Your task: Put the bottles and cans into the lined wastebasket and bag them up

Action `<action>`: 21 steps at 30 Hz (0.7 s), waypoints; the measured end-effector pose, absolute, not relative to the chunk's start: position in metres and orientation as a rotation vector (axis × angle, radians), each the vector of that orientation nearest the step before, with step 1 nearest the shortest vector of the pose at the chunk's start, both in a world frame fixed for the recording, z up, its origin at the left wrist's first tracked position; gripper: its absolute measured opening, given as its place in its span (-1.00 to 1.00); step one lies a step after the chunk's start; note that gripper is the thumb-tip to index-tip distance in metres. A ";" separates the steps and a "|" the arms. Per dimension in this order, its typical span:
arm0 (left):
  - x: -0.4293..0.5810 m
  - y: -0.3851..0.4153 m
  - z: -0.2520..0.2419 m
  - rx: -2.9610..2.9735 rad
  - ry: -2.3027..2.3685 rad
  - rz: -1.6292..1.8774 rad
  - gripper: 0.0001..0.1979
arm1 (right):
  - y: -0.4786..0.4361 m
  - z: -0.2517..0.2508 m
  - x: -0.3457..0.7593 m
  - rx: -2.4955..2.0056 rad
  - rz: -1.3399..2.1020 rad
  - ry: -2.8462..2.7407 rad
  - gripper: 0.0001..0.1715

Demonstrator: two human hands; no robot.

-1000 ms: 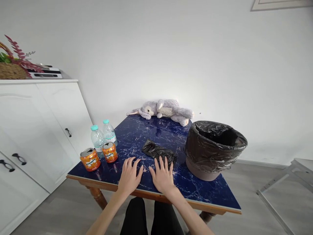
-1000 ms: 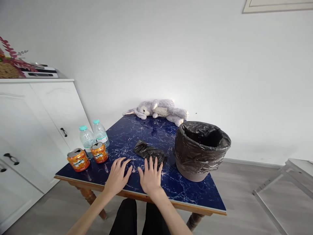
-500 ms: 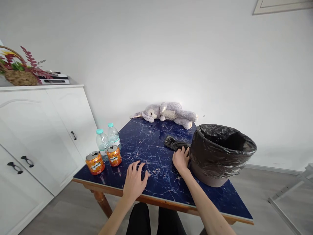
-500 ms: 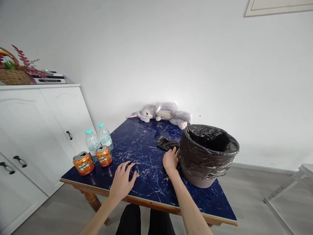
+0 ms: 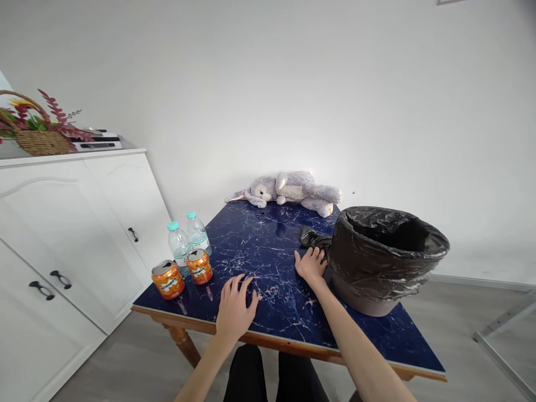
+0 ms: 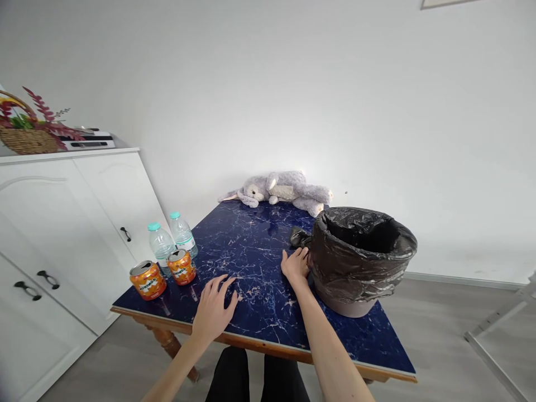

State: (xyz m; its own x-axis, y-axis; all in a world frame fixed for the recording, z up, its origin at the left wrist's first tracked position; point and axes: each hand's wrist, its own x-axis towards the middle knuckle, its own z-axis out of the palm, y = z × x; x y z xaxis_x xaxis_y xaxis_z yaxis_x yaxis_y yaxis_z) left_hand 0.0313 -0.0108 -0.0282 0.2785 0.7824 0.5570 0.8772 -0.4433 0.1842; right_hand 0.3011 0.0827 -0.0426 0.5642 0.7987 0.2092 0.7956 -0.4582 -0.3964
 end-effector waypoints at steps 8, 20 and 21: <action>0.029 -0.010 -0.032 -2.374 -1.510 -0.887 -0.63 | 0.060 -0.047 0.297 -2.254 -0.033 -1.345 -0.25; 0.022 0.001 -0.041 -2.429 -1.484 -0.698 -0.44 | -0.046 -0.063 0.296 -1.793 -0.088 -1.836 -0.17; 0.022 0.001 -0.041 -2.426 -1.477 -0.713 -0.42 | -0.047 -0.064 0.296 -1.762 -0.104 -1.819 -0.18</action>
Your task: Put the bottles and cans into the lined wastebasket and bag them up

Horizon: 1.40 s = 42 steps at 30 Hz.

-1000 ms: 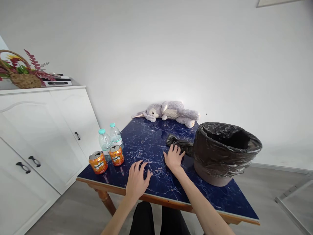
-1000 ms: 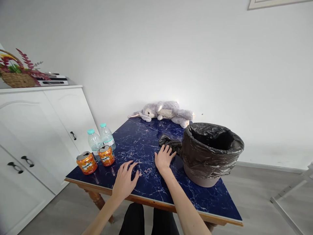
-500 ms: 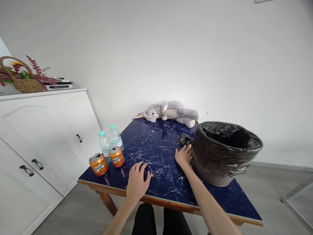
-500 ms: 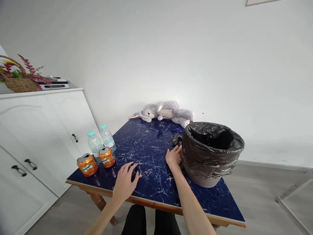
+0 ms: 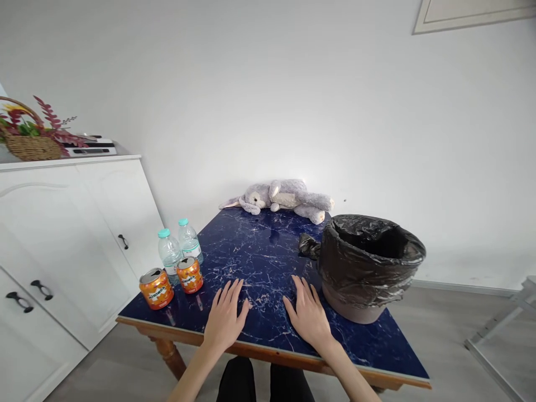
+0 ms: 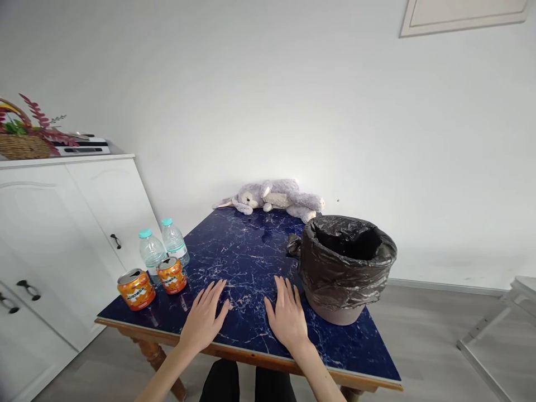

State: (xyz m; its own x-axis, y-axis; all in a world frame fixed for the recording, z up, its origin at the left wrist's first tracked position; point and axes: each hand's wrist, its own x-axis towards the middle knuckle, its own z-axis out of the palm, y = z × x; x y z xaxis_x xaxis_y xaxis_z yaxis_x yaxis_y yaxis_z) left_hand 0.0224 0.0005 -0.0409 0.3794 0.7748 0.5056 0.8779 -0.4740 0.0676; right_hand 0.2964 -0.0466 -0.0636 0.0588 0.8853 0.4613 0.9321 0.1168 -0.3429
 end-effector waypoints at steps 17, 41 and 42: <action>0.024 -0.001 -0.041 -2.423 -1.466 -0.732 -0.52 | -0.046 -0.066 0.296 -1.727 -0.152 -1.836 -0.37; 0.024 -0.004 -0.039 -2.447 -1.485 -0.728 -0.53 | -0.048 -0.067 0.296 -1.665 -0.201 -1.804 -0.32; 0.024 -0.004 -0.039 -2.448 -1.483 -0.731 -0.53 | -0.048 -0.067 0.296 -1.666 -0.198 -1.805 -0.32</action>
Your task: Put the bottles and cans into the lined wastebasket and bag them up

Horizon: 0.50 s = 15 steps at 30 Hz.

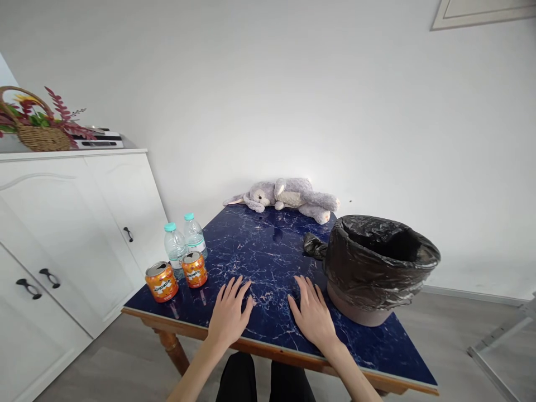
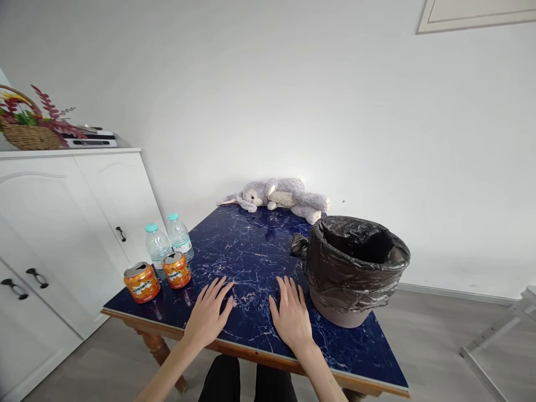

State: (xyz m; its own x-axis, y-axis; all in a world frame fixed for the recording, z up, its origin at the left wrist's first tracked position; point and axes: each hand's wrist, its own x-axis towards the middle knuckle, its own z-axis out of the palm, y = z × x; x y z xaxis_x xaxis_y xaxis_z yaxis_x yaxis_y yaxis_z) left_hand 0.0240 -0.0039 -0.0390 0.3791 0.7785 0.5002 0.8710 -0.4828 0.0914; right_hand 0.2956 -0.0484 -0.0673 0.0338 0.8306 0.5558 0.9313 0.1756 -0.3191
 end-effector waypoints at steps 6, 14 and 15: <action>0.024 -0.003 -0.040 -2.442 -1.476 -0.751 -0.53 | -0.048 -0.067 0.296 -1.654 -0.203 -1.806 -0.32; 0.024 -0.003 -0.039 -2.441 -1.470 -0.754 -0.54 | -0.048 -0.067 0.296 -1.668 -0.196 -1.800 -0.31; 0.024 -0.003 -0.040 -2.440 -1.470 -0.747 -0.53 | -0.048 -0.067 0.296 -1.666 -0.196 -1.799 -0.31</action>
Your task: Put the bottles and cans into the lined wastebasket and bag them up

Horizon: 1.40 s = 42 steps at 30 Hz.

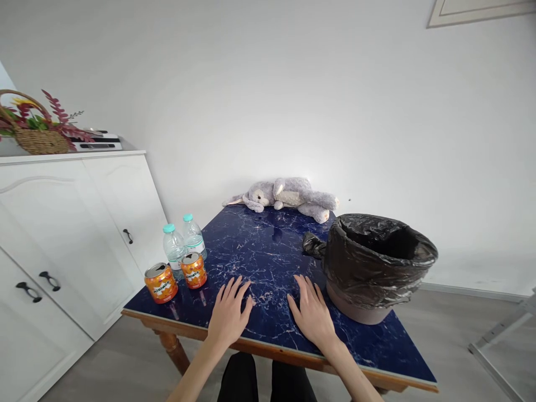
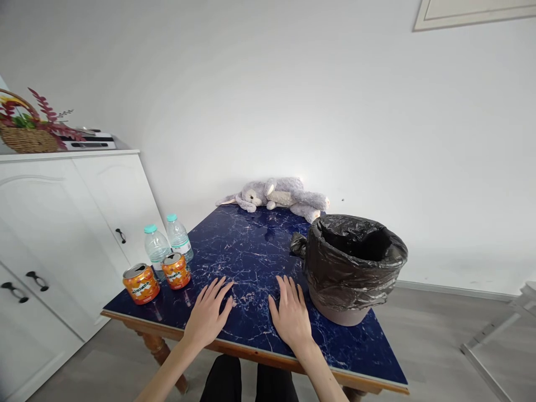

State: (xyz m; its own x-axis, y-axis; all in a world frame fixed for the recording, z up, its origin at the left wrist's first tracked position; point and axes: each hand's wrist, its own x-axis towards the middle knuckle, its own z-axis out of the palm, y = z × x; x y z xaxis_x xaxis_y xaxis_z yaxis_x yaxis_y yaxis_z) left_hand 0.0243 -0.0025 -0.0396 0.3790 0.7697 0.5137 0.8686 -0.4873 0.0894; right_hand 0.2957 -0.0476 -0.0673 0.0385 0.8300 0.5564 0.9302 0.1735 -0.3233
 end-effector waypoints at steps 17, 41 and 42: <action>0.026 -0.005 -0.034 -2.454 -1.512 -0.665 -0.52 | -0.048 -0.062 0.296 -1.768 -0.130 -1.861 -0.34; 0.022 -0.003 -0.045 -2.410 -1.481 -0.787 -0.52 | -0.103 0.081 0.309 -1.318 0.005 -1.827 -0.38; 0.023 -0.003 -0.046 -2.410 -1.485 -0.790 -0.52 | -0.114 0.110 0.317 -1.237 -0.084 -1.865 -0.42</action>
State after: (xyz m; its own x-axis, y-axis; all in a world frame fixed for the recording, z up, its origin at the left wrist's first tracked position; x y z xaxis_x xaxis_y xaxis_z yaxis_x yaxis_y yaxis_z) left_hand 0.0226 -0.0028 -0.0456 0.3515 0.7660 0.5382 0.8743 -0.4741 0.1038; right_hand 0.3167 -0.1139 0.1100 -0.1256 0.7156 0.6872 0.7745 0.5036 -0.3829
